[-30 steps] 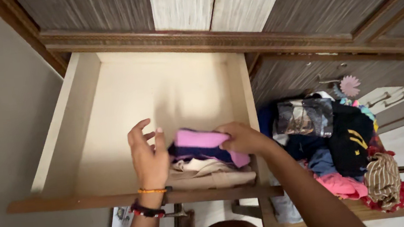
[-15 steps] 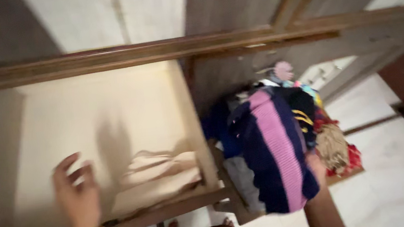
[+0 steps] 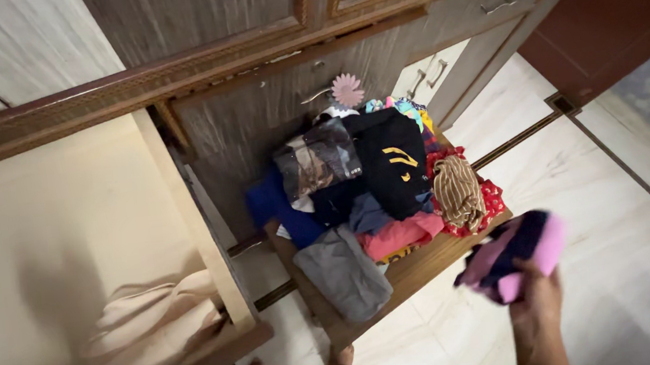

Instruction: The person removes folded clothes one by one from an open wooden drawer and places them on the floor beside the wardrobe. The drawer is emptied completely by the end of the clip.

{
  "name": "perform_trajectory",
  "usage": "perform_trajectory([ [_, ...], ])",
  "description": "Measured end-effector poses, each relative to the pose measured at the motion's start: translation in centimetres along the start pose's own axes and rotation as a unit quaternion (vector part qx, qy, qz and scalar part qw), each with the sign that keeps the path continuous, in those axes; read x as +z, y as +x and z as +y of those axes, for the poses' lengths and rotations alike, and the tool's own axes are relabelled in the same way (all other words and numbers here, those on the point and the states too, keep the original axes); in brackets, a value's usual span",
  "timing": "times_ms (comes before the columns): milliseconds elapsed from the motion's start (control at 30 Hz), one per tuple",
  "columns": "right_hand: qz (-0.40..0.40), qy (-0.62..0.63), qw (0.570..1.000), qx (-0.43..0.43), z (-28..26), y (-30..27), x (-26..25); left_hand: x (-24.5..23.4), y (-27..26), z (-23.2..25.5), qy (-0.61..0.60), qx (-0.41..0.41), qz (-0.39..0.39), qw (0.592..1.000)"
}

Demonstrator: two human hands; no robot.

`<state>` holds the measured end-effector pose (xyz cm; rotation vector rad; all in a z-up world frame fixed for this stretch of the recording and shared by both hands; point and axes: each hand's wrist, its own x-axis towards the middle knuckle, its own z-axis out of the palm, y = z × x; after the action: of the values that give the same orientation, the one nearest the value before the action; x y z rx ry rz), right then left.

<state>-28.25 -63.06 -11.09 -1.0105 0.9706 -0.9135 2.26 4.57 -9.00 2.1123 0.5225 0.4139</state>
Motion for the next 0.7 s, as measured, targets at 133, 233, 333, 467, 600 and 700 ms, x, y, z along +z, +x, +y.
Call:
perform_trajectory([
  [133, 0.006, -0.157, 0.954, -0.254, -1.6, 4.5, 3.7, 0.3, 0.3, -0.7, 0.007, -0.010, -0.006, 1.000],
  [233, 0.003, -0.424, 0.848, -0.318, 0.9, 9.1, 6.9, 0.0, 0.2, -0.8, 0.011, -0.012, -0.009, 1.000],
  [333, -0.087, -0.582, 0.746, -0.311, 6.1, 11.5, 8.5, -0.3, -0.2, -0.6, 0.013, -0.017, -0.016, 1.000],
  [467, -0.179, -0.574, 0.710, -0.366, 13.0, 10.8, 8.8, -1.0, -0.4, 0.9, -0.005, 0.011, -0.023, 1.000],
  [600, -0.273, -0.513, 0.765, -0.279, 15.7, 7.9, 7.3, -2.4, -1.1, 2.5, 0.001, 0.087, -0.058, 0.994],
  [700, -0.259, -0.572, 0.721, -0.293, 14.3, 7.9, 6.4, -2.0, -1.1, 2.3, -0.118, 0.048, -0.079, 0.989],
])
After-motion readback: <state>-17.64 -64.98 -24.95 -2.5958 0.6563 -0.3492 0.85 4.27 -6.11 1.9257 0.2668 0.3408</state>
